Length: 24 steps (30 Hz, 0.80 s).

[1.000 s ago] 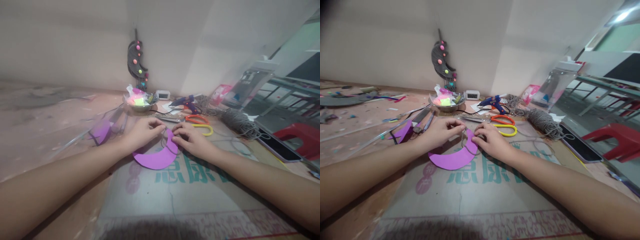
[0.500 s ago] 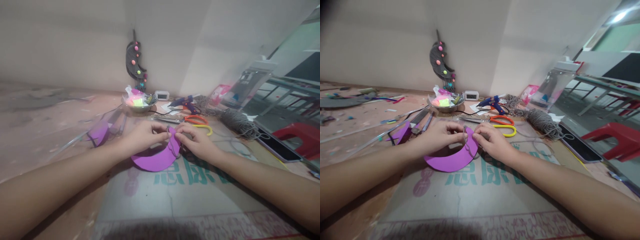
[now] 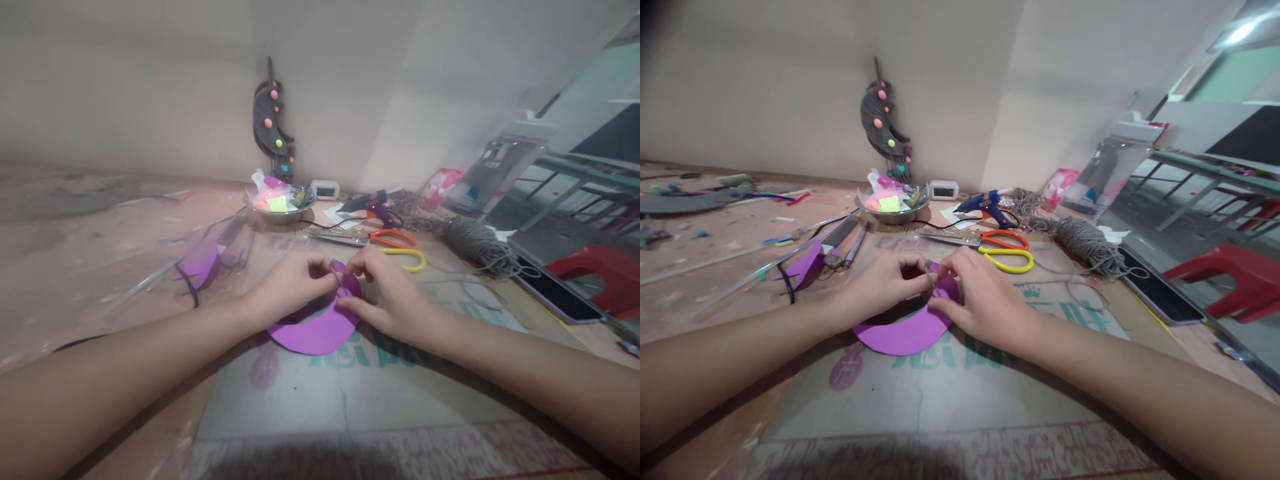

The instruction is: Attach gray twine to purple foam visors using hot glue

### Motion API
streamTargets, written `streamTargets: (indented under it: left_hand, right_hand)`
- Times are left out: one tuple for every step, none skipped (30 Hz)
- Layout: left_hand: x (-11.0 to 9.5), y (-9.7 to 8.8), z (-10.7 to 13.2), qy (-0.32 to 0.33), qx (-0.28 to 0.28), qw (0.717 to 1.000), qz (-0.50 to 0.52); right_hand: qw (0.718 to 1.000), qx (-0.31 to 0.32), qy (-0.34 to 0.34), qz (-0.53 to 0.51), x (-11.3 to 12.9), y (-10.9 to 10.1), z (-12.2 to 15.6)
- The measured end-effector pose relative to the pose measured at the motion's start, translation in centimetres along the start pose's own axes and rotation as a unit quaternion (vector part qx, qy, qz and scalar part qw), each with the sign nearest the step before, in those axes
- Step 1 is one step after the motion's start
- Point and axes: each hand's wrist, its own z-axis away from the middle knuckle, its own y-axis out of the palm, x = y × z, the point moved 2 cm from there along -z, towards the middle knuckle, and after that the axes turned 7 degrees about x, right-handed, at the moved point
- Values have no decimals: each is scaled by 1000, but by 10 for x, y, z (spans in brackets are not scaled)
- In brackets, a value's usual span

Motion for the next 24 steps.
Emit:
streamTargets:
  left_hand:
    - [0,0,0,0,3,1000,2]
    - [0,0,0,-1,8,1000,5]
    - [0,0,1,-3,13,1000,7]
    - [0,0,1,-3,18,1000,7]
    - [1,0,1,-1,21,1000,7]
    - [1,0,1,3,23,1000,6]
    - [1,0,1,5,23,1000,5]
    - [1,0,1,7,24,1000,3]
    - [1,0,1,6,27,1000,2]
    - [2,0,1,3,31,1000,3]
    - [2,1,1,1,36,999,7]
    - [3,1,1,2,41,999,12]
    - [3,2,0,8,46,999,18]
    - [3,2,0,16,51,998,24]
    - [3,3,0,26,55,998,28]
    - [3,3,0,36,60,997,31]
    - [3,3,0,44,64,996,32]
    - [3,3,0,47,68,996,32]
    - [3,2,0,48,71,996,29]
    - [3,2,0,46,74,996,26]
    - [4,2,0,43,77,996,22]
    - [4,2,0,39,80,996,19]
    - [5,1,0,37,85,996,19]
    - [5,1,0,34,90,995,19]
  right_hand:
    - [1000,0,-7,1,-2,1,-1]
    - [1000,-3,-14,-2,-5,1,-2]
    - [1000,-9,-17,-7,-7,0,-2]
    - [1000,-15,-11,-16,-10,0,-3]
    - [999,-19,5,-29,-12,-1,-4]
    - [998,-23,28,-48,-13,-2,-4]
    - [995,-27,54,-75,-14,-3,-5]
    - [990,-31,81,-113,-15,-4,-5]
    - [981,-32,108,-160,-15,-4,-6]
    - [968,-30,130,-212,-15,-5,-6]
    - [953,-28,149,-263,-15,-5,-7]
    - [936,-26,163,-309,-15,-5,-7]
    - [921,-24,174,-349,-15,-5,-8]
    - [907,-24,181,-381,-16,-5,-8]
    - [894,-25,182,-408,-17,-5,-9]
    - [885,-27,181,-428,-18,-4,-9]
    - [880,-28,178,-440,-19,-3,-9]
    - [880,-29,174,-441,-20,-2,-9]
    - [885,-30,169,-433,-21,-1,-9]
    - [892,-29,166,-419,-22,0,-9]
    - [902,-27,163,-399,-23,0,-8]
    - [912,-25,161,-375,-23,1,-8]
    - [924,-24,157,-347,-24,1,-8]
    - [937,-23,150,-314,-24,1,-7]
